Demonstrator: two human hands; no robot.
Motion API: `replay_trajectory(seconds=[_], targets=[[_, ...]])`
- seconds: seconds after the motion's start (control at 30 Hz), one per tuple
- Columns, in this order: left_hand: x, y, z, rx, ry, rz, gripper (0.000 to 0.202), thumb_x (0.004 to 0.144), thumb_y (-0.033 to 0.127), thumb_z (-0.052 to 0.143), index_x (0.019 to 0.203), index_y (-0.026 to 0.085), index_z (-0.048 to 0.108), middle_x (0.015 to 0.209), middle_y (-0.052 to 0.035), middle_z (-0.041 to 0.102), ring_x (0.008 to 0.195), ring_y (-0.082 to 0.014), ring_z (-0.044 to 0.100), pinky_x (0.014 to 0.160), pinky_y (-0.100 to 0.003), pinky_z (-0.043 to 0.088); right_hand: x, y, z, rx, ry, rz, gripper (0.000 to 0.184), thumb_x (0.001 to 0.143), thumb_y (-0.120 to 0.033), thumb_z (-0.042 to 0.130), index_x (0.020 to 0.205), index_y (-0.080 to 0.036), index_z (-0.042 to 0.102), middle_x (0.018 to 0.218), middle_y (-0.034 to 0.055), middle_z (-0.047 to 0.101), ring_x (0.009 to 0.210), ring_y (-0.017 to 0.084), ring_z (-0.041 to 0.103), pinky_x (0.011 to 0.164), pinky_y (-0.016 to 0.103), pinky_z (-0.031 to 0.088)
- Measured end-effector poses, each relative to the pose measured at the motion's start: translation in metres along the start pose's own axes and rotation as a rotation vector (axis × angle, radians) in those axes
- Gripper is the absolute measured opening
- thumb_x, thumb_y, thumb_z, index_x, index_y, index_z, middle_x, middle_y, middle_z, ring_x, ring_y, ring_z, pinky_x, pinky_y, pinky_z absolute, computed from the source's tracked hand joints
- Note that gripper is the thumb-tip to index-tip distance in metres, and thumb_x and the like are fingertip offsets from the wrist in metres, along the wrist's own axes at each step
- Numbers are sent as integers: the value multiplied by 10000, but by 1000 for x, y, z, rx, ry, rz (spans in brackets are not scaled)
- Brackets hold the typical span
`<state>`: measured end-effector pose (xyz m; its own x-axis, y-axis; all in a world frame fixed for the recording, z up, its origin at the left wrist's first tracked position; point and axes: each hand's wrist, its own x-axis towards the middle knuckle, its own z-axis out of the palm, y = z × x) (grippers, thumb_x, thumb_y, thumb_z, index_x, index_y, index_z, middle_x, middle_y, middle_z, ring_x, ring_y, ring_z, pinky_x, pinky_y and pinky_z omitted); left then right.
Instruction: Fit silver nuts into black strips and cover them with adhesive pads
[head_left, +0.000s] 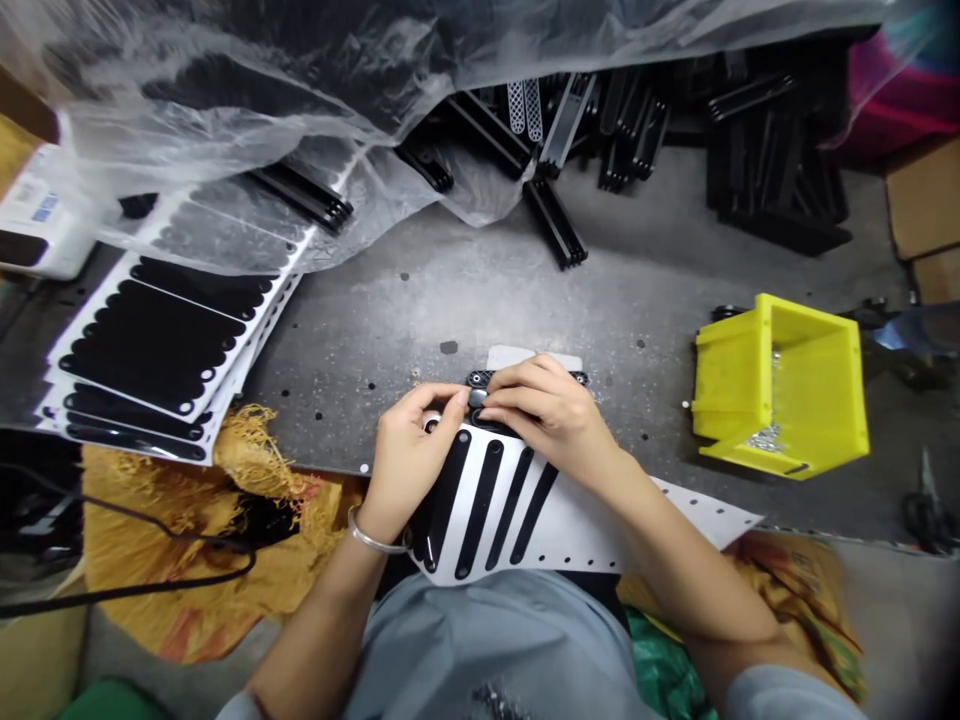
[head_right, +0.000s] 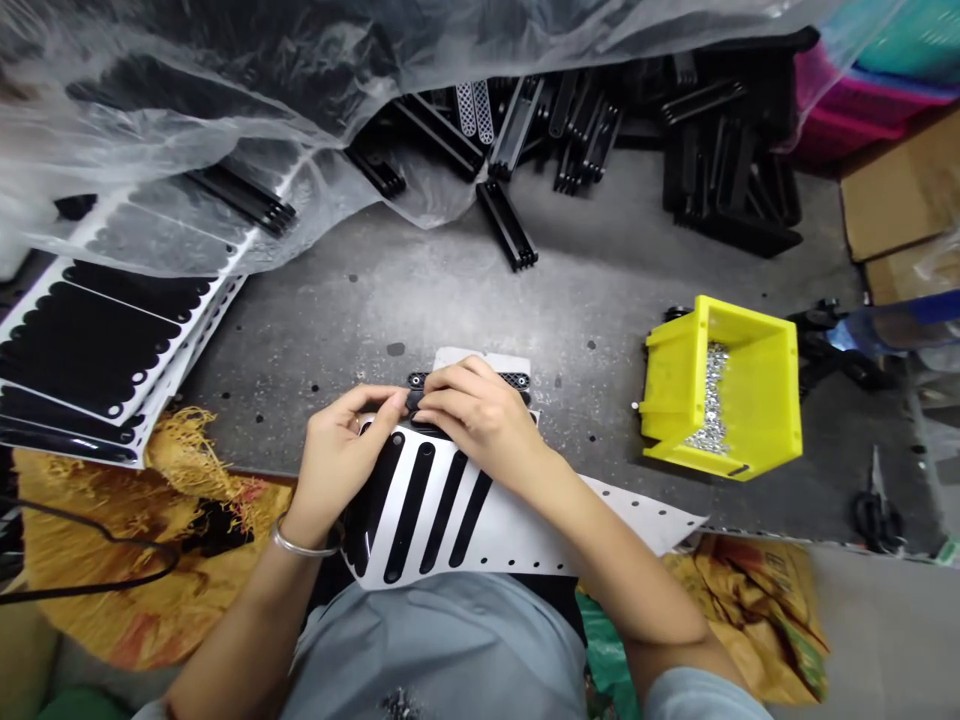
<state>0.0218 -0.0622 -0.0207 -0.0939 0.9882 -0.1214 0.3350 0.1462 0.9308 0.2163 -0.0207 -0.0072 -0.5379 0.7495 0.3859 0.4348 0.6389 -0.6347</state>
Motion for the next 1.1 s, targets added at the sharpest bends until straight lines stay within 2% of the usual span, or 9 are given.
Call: replay_trajectory(seconds=[0.1,0.2,0.3,0.43,0.57,0.8,0.9,0.97,1.1], targets=[[4,2,0,10,-8,-9,139,943,335,682,925,222,760,900,8,774,861,-162,712,839,-266,546,2,-2,1,-16,-15,7,107,988,-213,663,961,-206,767,1014,64,760,933,207,635,825,381,555],[6,5,0,19,-13,-19,135,932,329,686,897,212,746,873,12,762,844,-159,703,826,-261,533,-1,-3,-12,-62,-37,29,133,990,-264,664,1009,-196,777,1070,92,756,969,229,645,850,401,564],[7,6,-1,37,-22,-44,141,928,332,684,878,213,741,868,15,758,822,-152,692,802,-257,516,-13,-1,-37,-76,-43,180,175,974,-304,696,1090,-197,769,1074,95,736,976,225,674,865,396,568],[8,4,-1,43,-26,-50,137,923,333,691,869,218,743,854,23,750,806,-142,682,796,-252,508,-31,11,-59,53,17,364,87,956,-240,715,1016,-233,778,954,31,733,776,152,659,676,303,542],[8,2,-1,31,-23,-57,138,921,345,698,879,222,745,851,24,746,777,-136,672,787,-254,516,-39,19,-54,97,93,334,93,962,-211,692,985,-231,779,938,27,729,723,133,630,632,292,514],[9,-2,-2,26,-17,-49,145,921,345,704,865,216,740,845,11,739,795,-149,677,820,-282,522,-40,23,-50,53,62,252,117,995,-196,641,1008,-218,755,946,37,713,762,144,630,671,296,513],[6,-1,2,24,17,-18,134,922,342,710,893,212,724,862,2,722,814,-142,671,801,-264,514,-40,10,-52,-249,63,214,124,1000,-222,642,1051,-222,755,1015,70,706,852,192,609,729,341,495],[0,3,7,-5,98,19,145,918,340,721,973,212,681,877,4,695,788,-126,656,724,-234,503,-39,-10,-50,-451,108,196,165,988,-272,669,1126,-227,747,1098,100,691,893,224,583,758,378,471],[-20,21,15,-111,184,38,203,973,373,662,1089,236,567,758,50,580,593,-85,549,536,-195,424,-39,-54,-26,-331,108,82,233,1013,-328,631,1183,-197,722,989,97,671,827,213,563,708,372,453]])
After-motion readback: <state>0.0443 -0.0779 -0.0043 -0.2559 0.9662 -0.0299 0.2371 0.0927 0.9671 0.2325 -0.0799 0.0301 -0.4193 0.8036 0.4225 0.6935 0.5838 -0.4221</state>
